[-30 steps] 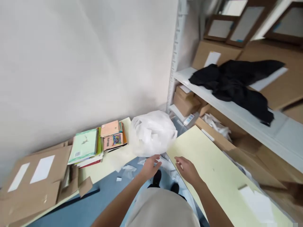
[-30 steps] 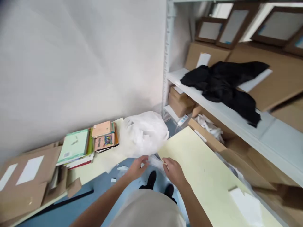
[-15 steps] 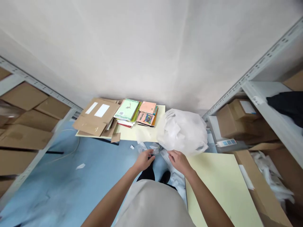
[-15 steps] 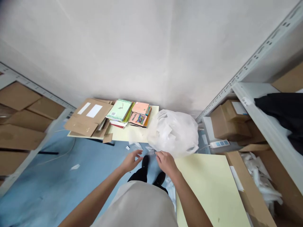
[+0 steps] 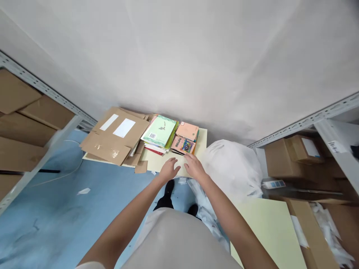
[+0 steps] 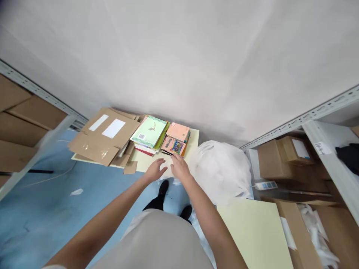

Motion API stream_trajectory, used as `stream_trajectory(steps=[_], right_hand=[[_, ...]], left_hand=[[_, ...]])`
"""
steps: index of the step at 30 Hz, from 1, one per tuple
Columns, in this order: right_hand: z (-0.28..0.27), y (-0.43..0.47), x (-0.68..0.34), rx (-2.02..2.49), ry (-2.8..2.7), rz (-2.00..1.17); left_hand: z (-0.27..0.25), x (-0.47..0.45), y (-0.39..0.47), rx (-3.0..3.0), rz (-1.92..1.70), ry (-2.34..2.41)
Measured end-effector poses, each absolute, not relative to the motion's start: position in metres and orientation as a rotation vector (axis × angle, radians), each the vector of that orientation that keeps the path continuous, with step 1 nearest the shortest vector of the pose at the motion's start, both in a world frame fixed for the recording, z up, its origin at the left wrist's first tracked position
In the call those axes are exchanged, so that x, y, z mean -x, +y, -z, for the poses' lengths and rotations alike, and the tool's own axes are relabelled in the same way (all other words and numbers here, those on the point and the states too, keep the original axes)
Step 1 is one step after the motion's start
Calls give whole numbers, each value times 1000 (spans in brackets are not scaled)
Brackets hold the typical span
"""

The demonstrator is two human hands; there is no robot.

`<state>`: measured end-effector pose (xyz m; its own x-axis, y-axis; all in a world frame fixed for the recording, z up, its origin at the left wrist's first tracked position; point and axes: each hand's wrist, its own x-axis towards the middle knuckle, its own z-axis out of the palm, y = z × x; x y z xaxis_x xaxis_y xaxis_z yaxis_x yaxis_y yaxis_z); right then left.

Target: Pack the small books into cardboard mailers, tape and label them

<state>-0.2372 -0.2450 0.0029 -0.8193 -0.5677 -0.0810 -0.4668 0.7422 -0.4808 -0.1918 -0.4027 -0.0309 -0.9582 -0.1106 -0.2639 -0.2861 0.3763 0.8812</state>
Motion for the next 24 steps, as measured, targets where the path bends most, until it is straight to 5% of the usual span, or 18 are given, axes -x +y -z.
stream_trajectory(steps=[10,24], right_hand=[[68,-285,311,589,2732,144],[62,-322,262,486,2744,-18]], left_hand=[[73,253,-411,837,-2027,1500],[74,248,-421,866,-2224,1209]])
